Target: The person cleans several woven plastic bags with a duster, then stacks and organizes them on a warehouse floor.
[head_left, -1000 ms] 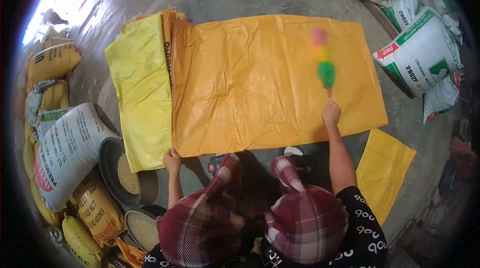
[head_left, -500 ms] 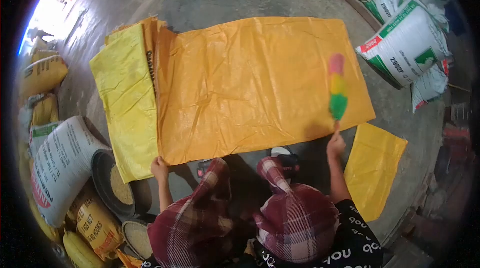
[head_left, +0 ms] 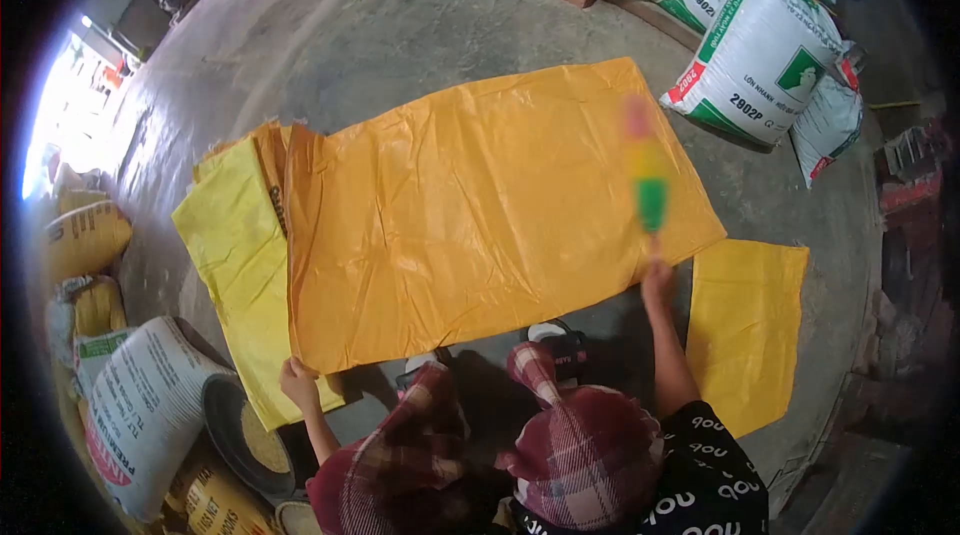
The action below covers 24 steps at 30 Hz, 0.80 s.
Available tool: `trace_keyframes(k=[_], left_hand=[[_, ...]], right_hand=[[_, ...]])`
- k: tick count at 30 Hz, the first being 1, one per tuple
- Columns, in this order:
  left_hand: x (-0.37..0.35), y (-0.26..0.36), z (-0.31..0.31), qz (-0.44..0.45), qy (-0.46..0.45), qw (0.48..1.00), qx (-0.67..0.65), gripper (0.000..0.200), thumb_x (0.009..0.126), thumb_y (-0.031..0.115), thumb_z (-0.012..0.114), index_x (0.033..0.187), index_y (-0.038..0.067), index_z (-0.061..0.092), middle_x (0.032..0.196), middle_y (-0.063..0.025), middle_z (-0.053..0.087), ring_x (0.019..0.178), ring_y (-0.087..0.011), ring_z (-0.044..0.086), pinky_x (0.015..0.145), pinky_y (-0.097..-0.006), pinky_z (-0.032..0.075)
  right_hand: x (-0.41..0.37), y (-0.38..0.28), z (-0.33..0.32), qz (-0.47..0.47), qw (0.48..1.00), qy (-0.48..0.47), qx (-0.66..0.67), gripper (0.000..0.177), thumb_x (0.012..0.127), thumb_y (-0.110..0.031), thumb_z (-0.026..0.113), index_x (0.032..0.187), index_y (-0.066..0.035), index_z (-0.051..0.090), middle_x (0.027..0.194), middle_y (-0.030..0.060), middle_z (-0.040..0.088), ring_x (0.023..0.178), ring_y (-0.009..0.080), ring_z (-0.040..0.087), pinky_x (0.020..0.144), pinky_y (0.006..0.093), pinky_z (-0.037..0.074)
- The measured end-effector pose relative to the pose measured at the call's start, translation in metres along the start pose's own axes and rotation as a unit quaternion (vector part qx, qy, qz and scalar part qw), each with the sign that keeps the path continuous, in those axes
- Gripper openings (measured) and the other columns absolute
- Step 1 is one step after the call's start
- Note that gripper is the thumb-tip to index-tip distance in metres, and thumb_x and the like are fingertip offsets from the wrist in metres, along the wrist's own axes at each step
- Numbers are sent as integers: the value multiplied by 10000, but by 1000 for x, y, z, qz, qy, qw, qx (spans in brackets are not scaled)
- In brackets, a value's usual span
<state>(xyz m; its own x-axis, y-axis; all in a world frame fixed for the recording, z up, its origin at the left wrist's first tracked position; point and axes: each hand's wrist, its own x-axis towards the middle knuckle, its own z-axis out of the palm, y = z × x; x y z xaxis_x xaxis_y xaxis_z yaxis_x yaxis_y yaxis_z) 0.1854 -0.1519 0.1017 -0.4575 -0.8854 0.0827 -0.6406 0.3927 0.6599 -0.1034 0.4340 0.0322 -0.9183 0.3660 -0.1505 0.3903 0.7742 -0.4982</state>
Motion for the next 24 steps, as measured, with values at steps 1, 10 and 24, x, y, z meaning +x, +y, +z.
trace_keyframes(k=[1, 10, 24], left_hand=[[-1, 3, 2, -12, 16, 1000, -15, 278, 873, 132, 424, 644, -13, 484, 499, -69, 480, 424, -146, 478, 427, -287, 379], [-8, 7, -12, -58, 3, 998, 18, 279, 854, 122, 414, 625, -21, 485, 533, -104, 518, 472, -172, 510, 455, -294, 398], [30, 303, -21, 180, -205, 932, -238, 201, 898, 168, 427, 842, 7, 533, 756, 33, 470, 716, -55, 425, 645, -202, 353]], right_hand=[[-7, -10, 12, -124, 990, -58, -30, 434, 871, -359, 387, 805, 20, 589, 781, 208, 596, 715, 362, 580, 588, 488, 427], [155, -40, 29, 76, 996, 24, -36, 328, 879, -294, 359, 915, -75, 602, 881, 207, 596, 832, 379, 570, 698, 459, 448], [-106, -57, 26, -258, 957, -126, 35, 294, 823, -94, 398, 1077, -13, 521, 682, 217, 539, 684, 397, 551, 604, 479, 431]])
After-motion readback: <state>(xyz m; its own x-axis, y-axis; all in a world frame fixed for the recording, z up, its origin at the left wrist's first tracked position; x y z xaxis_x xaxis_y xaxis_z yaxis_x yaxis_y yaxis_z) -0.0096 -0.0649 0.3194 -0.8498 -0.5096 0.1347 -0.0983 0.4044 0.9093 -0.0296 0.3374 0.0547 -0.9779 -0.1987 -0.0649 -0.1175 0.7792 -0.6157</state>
